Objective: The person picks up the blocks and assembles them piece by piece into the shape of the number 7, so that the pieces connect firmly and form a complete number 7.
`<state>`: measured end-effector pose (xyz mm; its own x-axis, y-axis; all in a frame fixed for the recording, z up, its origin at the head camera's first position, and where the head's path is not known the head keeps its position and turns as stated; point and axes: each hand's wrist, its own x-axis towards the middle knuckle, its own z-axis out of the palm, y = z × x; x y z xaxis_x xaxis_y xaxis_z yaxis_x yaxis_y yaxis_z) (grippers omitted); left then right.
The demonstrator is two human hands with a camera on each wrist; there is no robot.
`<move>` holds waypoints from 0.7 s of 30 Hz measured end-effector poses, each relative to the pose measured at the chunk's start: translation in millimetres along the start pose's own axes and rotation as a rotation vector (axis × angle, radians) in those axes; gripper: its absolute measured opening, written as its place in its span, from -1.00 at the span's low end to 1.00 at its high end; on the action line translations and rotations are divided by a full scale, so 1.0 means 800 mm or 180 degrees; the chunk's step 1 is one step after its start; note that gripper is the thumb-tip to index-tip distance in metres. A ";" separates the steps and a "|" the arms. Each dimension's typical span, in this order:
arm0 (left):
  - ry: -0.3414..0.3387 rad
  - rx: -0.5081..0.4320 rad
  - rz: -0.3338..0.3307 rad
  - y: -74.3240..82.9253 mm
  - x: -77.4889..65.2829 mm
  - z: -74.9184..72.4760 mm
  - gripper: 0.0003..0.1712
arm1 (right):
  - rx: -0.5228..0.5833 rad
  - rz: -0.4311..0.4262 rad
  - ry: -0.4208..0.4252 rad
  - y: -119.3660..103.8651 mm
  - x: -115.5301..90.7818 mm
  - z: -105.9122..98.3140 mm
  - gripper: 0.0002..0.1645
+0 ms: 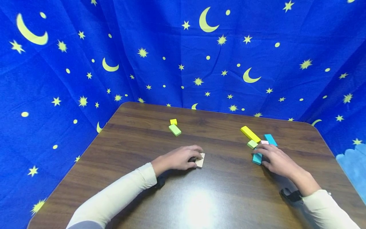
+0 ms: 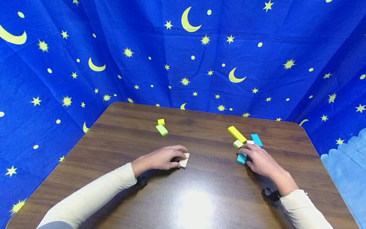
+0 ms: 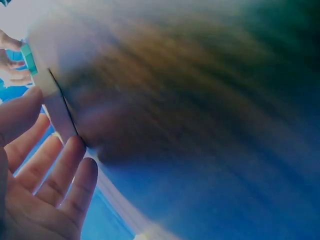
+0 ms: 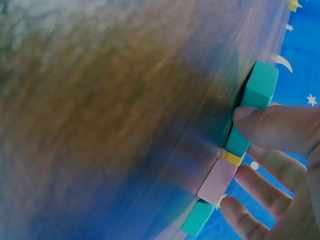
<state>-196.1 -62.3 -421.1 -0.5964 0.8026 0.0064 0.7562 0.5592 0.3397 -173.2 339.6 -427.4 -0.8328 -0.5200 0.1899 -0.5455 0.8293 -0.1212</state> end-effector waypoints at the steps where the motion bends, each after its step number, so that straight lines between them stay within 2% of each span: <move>1: -0.0014 -0.0004 -0.0008 0.000 0.000 0.000 -0.69 | -0.0017 -0.0018 0.0020 0.000 0.000 0.000 -0.46; 6: -0.0041 -0.0035 -0.0055 -0.001 0.002 0.000 -0.70 | -0.0032 -0.0070 0.0077 -0.001 0.001 0.002 -0.47; 13: -0.0040 0.0029 -0.0016 -0.001 0.002 0.000 -0.70 | -0.0034 0.0024 -0.0005 -0.004 0.002 0.000 -0.49; 21: -0.0068 0.0042 -0.0008 -0.001 0.002 -0.001 -0.69 | -0.0055 -0.0055 -0.0021 -0.008 0.002 -0.002 -0.49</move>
<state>-197.9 -61.6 -421.0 -0.5925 0.8054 -0.0144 0.7584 0.5637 0.3272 -170.8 333.7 -425.0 -0.8238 -0.5357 0.1855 -0.5583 0.8235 -0.1010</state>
